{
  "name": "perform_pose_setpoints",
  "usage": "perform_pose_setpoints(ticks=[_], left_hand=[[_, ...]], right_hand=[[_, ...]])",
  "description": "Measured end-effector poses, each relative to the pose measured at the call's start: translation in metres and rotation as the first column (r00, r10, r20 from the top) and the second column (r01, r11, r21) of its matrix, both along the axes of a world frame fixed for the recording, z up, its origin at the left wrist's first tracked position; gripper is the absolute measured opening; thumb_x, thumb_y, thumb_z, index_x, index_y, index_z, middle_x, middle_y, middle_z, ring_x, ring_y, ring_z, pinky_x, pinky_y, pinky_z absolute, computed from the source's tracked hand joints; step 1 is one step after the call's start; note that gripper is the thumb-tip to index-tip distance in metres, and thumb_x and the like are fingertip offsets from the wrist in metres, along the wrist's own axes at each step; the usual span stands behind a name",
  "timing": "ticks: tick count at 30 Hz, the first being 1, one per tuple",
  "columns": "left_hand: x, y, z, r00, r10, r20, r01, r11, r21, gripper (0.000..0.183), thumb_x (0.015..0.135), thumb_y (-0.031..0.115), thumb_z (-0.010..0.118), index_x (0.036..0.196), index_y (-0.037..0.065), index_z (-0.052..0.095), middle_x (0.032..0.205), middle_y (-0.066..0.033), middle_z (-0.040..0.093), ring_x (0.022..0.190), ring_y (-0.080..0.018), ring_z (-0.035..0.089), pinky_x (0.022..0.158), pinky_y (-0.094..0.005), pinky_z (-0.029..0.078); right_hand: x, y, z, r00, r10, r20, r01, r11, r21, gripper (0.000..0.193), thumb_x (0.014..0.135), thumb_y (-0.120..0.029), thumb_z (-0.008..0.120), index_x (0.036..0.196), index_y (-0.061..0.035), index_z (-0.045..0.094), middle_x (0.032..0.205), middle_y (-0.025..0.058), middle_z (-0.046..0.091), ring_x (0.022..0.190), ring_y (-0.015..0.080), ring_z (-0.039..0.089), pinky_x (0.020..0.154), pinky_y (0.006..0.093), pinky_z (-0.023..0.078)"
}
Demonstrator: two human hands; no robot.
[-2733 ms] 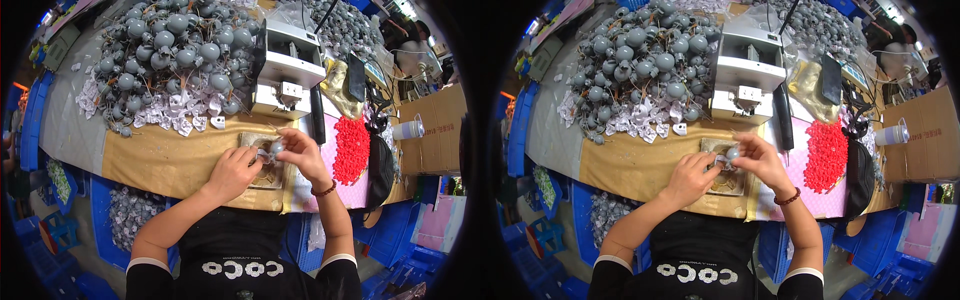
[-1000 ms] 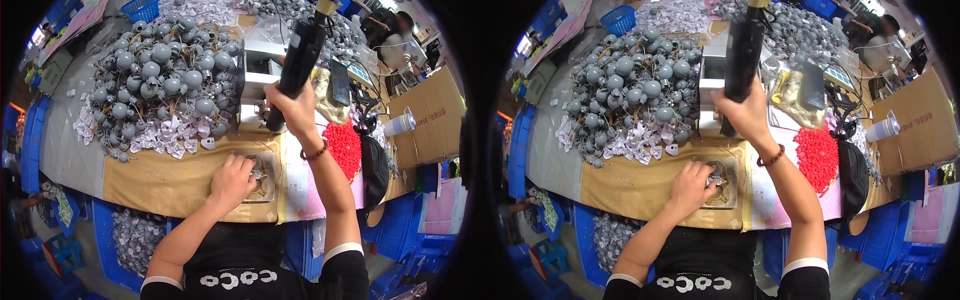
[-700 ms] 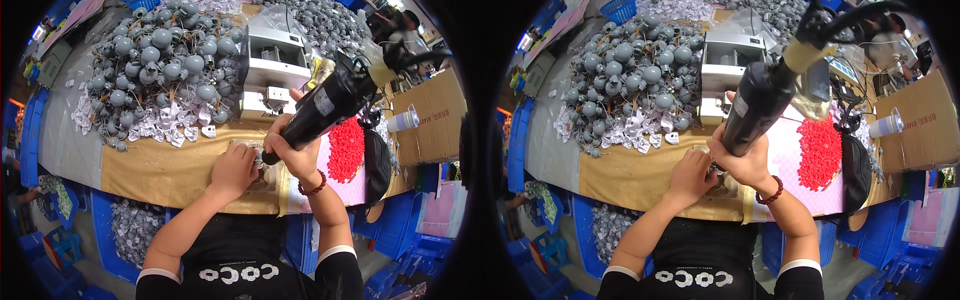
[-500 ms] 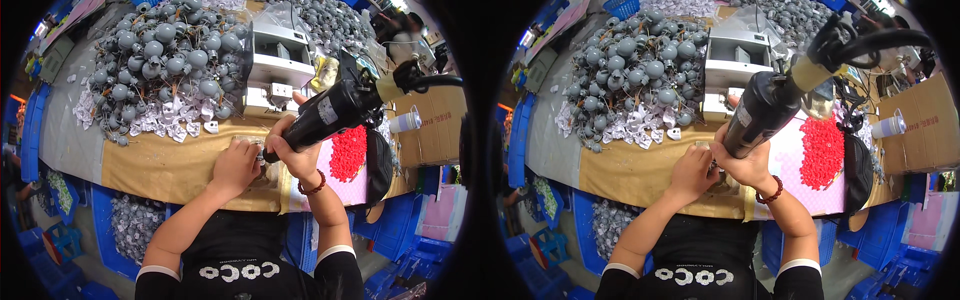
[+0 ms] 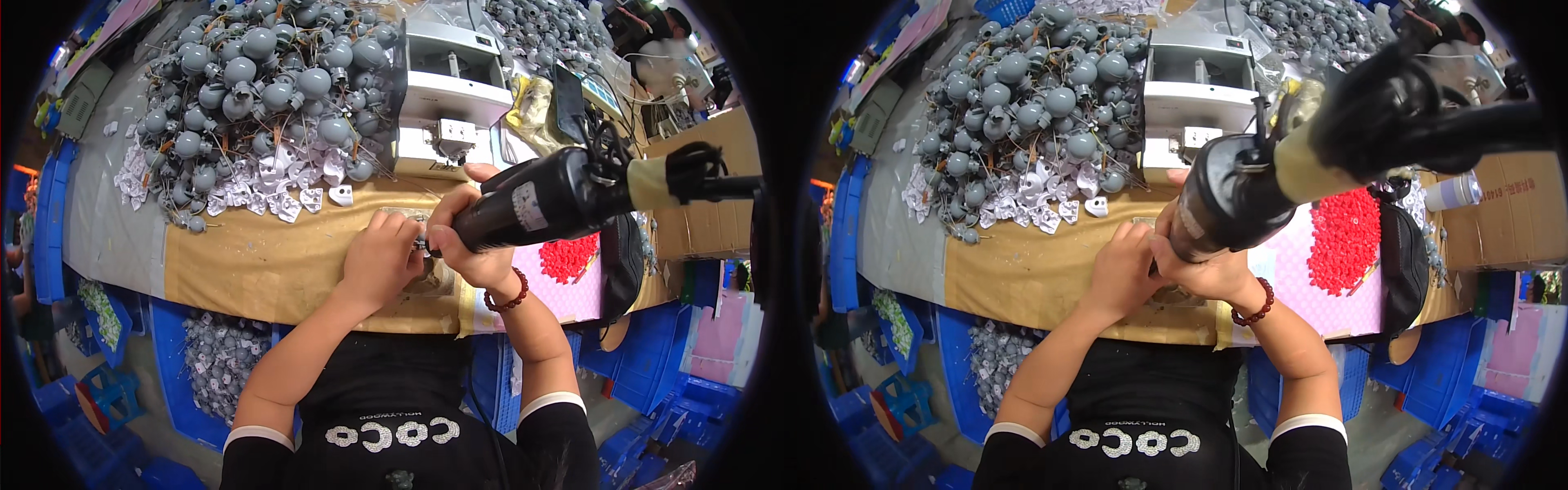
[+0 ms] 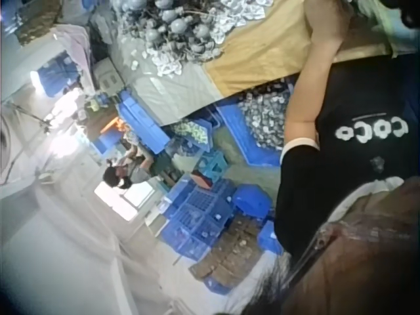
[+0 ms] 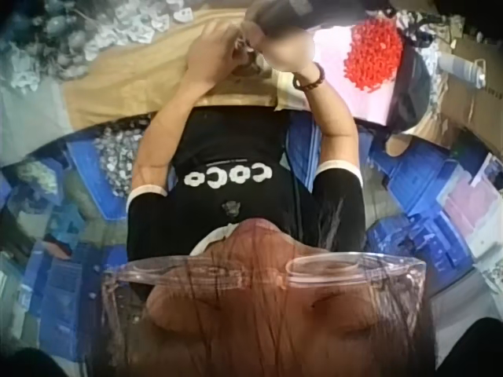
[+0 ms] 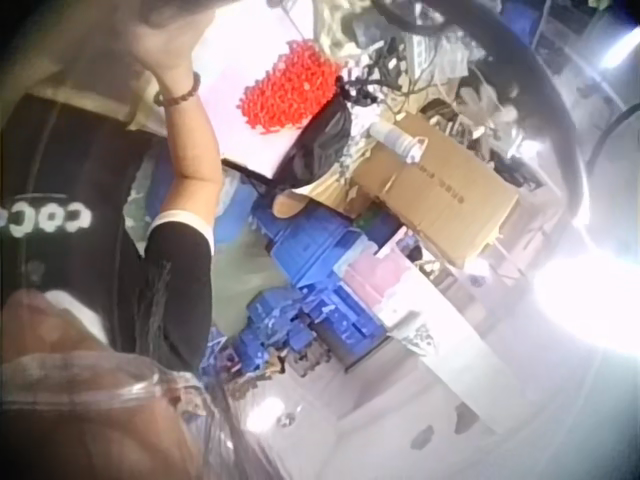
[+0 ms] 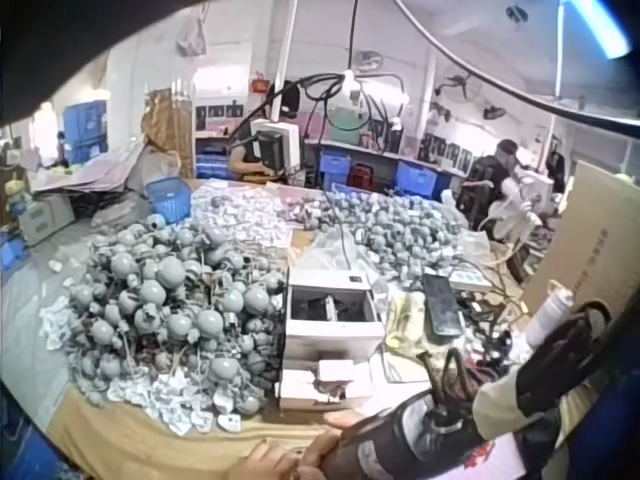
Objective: Assembling small spherical components using a pneumatic screwdriver and an assembly jig at a factory workstation.
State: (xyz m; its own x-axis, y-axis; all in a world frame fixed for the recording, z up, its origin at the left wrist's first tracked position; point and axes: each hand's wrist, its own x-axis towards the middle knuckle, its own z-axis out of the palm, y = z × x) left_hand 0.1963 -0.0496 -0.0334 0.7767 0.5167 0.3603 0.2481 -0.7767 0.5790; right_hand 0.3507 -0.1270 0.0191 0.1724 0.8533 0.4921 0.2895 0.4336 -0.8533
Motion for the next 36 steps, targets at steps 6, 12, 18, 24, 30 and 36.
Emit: perform_pose_setpoints(ticks=[6,12,18,24,30,36], left_hand=[[-0.001,-0.001,-0.002,1.000,0.003,0.013,-0.003,1.000,-0.001,0.035,0.070,0.010,0.076,0.102,0.012,0.061,0.093,-0.0059,0.060,0.093,-0.0289,0.060,0.070,-0.0415,0.054],[-0.001,-0.002,-0.002,0.999,0.015,0.039,-0.014,1.000,-0.025,0.034,0.070,0.009,0.076,0.101,0.012,0.061,0.094,-0.0061,0.059,0.094,-0.0291,0.060,0.071,-0.0420,0.055],[-0.001,-0.003,-0.003,0.999,0.009,0.042,-0.008,1.000,-0.013,0.035,0.071,0.010,0.077,0.101,0.012,0.059,0.096,-0.0058,0.059,0.095,-0.0297,0.060,0.072,-0.0423,0.055],[-0.004,-0.005,-0.002,0.997,0.062,-0.035,-0.062,0.998,-0.003,0.039,0.075,0.014,0.079,0.110,0.010,0.064,0.106,-0.0066,0.062,0.105,-0.0297,0.059,0.082,-0.0403,0.055],[-0.007,-0.004,-0.001,1.000,0.005,-0.009,-0.005,0.997,-0.080,0.035,0.081,0.018,0.080,0.113,0.006,0.070,0.116,-0.0052,0.067,0.108,-0.0287,0.059,0.092,-0.0391,0.052],[-0.014,-0.005,-0.011,0.991,-0.023,0.133,0.027,0.999,-0.027,0.031,0.080,0.014,0.079,0.110,0.010,0.073,0.108,-0.0013,0.073,0.098,-0.0262,0.062,0.085,-0.0364,0.055]], right_hand=[[-0.011,-0.003,-0.006,0.993,-0.070,-0.094,0.071,0.997,0.007,0.069,0.086,0.004,0.071,0.145,0.0009,0.036,0.081,0.0025,0.061,0.069,0.0100,0.058,0.072,0.0263,0.049],[-0.004,-0.001,-0.005,0.991,-0.051,0.123,0.040,0.996,0.085,0.068,0.087,0.004,0.069,0.145,-0.0039,0.033,0.079,0.0042,0.061,0.067,0.0130,0.060,0.071,0.0283,0.051],[-0.001,0.001,-0.006,0.968,-0.042,0.246,0.009,0.991,0.133,0.077,0.088,0.001,0.069,0.152,-0.0035,0.026,0.081,0.0065,0.063,0.067,0.0138,0.062,0.063,0.0268,0.050],[-0.002,-0.002,0.021,0.917,-0.151,-0.370,0.114,0.986,-0.119,0.086,0.080,0.010,0.068,0.153,0.0034,0.023,0.081,0.0076,0.064,0.068,0.0160,0.064,0.067,0.0299,0.052],[0.094,-0.015,-0.013,0.763,-0.619,-0.186,0.518,0.758,-0.396,0.050,0.095,-0.008,0.069,0.138,0.0045,0.047,0.098,0.0093,0.067,0.081,0.0159,0.067,0.073,0.0289,0.054],[0.081,-0.040,-0.063,0.713,-0.593,0.374,0.644,0.765,-0.015,0.034,0.092,0.003,0.064,0.126,-0.0021,0.067,0.119,0.0128,0.068,0.108,0.0242,0.063,0.093,0.0352,0.052]])
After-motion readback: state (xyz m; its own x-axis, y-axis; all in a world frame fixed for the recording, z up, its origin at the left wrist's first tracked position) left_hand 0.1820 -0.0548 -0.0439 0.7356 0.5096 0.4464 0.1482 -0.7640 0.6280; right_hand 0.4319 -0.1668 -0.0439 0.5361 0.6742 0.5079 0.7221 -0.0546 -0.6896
